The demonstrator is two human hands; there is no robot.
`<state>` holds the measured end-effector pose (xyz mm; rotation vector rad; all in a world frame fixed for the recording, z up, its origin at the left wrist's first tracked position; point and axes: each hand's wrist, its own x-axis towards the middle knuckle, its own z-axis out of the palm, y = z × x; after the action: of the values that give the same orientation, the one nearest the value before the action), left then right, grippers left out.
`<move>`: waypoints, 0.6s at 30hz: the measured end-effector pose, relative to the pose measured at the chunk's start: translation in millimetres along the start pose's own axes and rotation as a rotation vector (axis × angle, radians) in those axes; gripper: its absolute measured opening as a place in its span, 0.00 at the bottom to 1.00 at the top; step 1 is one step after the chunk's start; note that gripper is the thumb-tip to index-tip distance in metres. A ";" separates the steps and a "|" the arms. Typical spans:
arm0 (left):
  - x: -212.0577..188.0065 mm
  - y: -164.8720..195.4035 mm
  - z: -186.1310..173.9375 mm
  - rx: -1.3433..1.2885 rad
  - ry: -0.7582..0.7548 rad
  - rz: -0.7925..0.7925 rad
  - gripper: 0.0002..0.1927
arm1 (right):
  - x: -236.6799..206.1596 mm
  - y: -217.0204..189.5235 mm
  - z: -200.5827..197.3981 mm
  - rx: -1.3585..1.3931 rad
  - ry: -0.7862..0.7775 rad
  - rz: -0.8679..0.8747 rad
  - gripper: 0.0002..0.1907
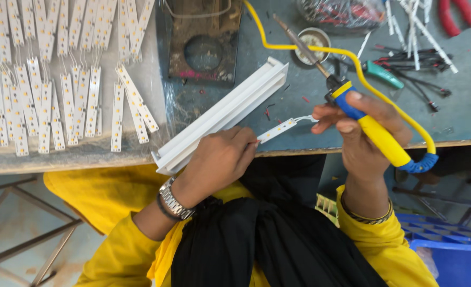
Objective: The person solders wires to LED strips, places them into a white housing, and secures the assembly. They repeat this process for multiple LED modules, using a soldering iron and handling small wires and LED strips.
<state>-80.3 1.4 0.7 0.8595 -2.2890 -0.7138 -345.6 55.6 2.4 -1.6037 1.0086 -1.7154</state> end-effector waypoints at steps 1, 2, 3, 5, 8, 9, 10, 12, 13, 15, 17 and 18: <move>0.6 -0.5 -3.7 -0.081 0.003 -0.011 0.05 | 2.2 -0.5 0.5 0.007 -0.007 -0.005 0.18; 1.1 -1.2 -7.3 -0.163 0.005 -0.021 0.04 | 4.7 -1.1 0.3 0.007 -0.009 -0.007 0.18; 1.9 -1.5 -9.3 -0.246 0.005 -0.031 0.04 | 6.9 -1.7 0.1 0.007 -0.010 -0.010 0.18; 2.9 -1.5 -10.8 -0.307 -0.048 -0.161 0.05 | 9.9 -2.6 -0.2 0.000 -0.007 -0.007 0.18; 1.8 -1.8 -6.9 -0.328 -0.083 -0.254 0.05 | 9.4 -1.9 0.7 -0.009 -0.012 0.000 0.18; 0.7 -1.8 -4.0 -0.324 -0.086 -0.269 0.05 | 8.0 -1.0 1.1 -0.017 -0.018 0.004 0.17; -0.5 -2.0 -0.6 -0.282 -0.062 -0.215 0.04 | 5.6 0.3 1.9 -0.031 -0.030 0.010 0.17; -2.6 -3.3 6.3 -0.193 -0.015 -0.109 0.04 | 0.3 3.4 2.8 -0.044 -0.043 0.028 0.15; -3.2 -5.0 9.0 -0.170 -0.040 -0.117 0.04 | -2.9 5.2 3.4 -0.046 -0.045 0.039 0.14; -4.0 -8.3 13.2 -0.126 -0.090 -0.133 0.05 | -10.1 8.8 5.3 -0.053 -0.038 0.064 0.11; -4.8 -11.0 14.6 -0.180 -0.049 -0.126 0.04 | -17.8 13.3 10.0 -0.062 -0.024 0.090 0.08; -5.1 -12.0 14.6 -0.206 -0.027 -0.122 0.04 | -21.0 16.0 13.1 -0.066 -0.052 0.070 0.08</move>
<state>-82.2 1.2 -18.7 0.9013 -2.1539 -1.0017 -331.6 62.3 -22.7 -1.6268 1.0926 -1.6010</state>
